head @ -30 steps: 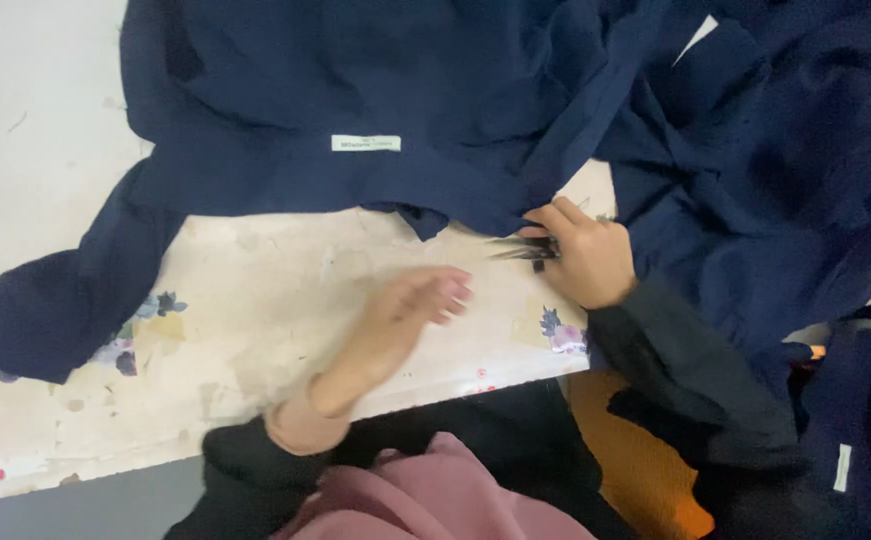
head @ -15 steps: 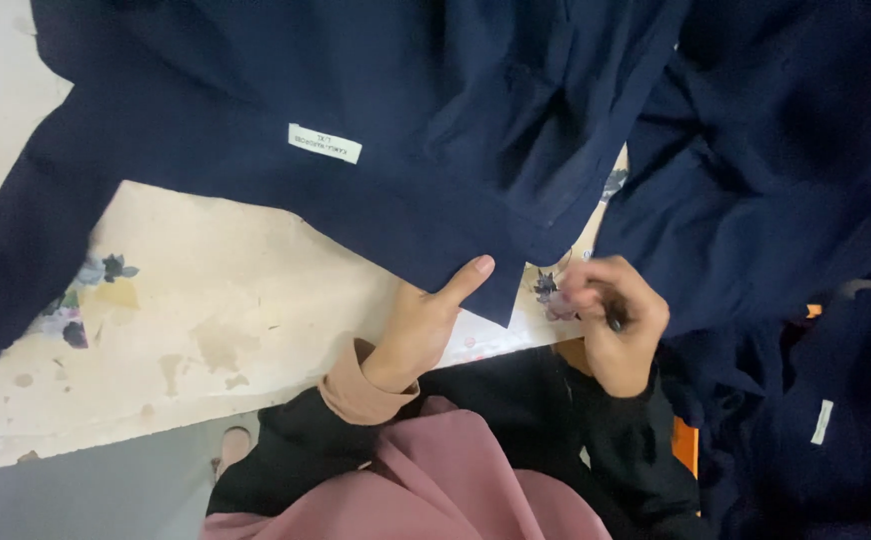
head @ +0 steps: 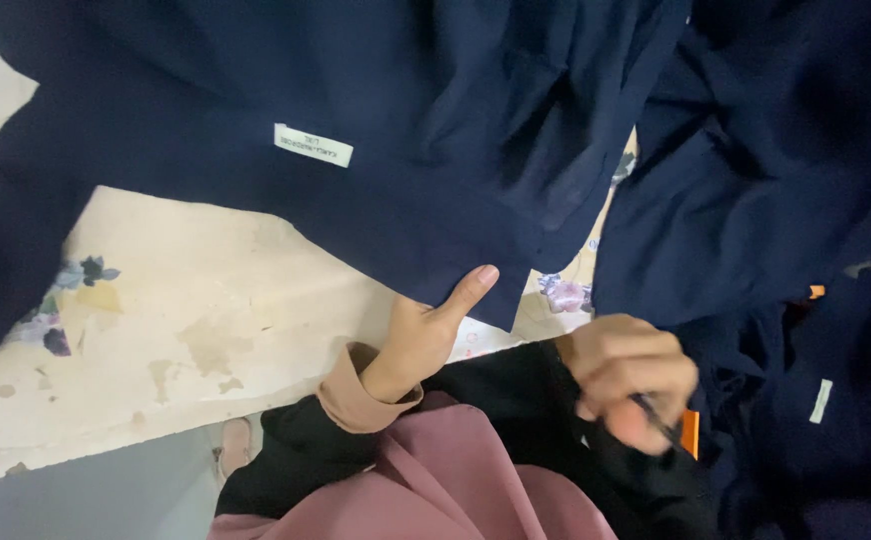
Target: Trimming loose threads from a dark blue garment using a handheld thread cutter at a workstation.
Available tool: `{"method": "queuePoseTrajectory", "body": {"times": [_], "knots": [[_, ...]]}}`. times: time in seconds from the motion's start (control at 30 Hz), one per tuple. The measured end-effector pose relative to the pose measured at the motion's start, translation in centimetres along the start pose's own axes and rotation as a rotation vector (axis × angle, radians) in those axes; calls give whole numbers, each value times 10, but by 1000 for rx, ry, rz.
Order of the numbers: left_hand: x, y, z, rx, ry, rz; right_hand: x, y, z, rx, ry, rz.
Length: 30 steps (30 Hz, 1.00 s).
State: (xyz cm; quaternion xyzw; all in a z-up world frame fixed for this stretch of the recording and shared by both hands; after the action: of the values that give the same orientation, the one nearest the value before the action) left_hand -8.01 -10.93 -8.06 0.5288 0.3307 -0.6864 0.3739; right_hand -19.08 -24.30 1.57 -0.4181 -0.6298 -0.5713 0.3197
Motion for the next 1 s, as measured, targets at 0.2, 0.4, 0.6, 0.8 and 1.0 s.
{"method": "queuePoseTrajectory", "body": {"times": [0.2, 0.4, 0.6, 0.8, 1.0], "knots": [[-1, 4, -3, 60, -93, 94, -21, -4, -47, -333, -783, 187], [-4, 3, -4, 91, -77, 121, -23, 0, -40, -367, -1067, 78], [2, 2, -7, 91, -21, 151, -29, -1, -20, -319, -1135, -114], [5, 1, -6, 101, -10, 72, -26, 9, -14, -337, -1164, -137], [13, -1, -7, 98, -56, 71, -31, -23, -50, -676, -785, 48]]}}
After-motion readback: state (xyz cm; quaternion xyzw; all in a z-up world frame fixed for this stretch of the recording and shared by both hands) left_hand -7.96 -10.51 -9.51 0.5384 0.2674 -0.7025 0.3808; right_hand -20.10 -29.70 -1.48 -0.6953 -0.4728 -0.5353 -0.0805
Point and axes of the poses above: each hand's wrist, its own y-axis towards the middle knuckle, its own z-axis out of the palm, x = y × z, the point moved 6 cm from there along y, towards the middle knuckle, and after that the axes turned 9 degrees about z, right-handed, at the moved point
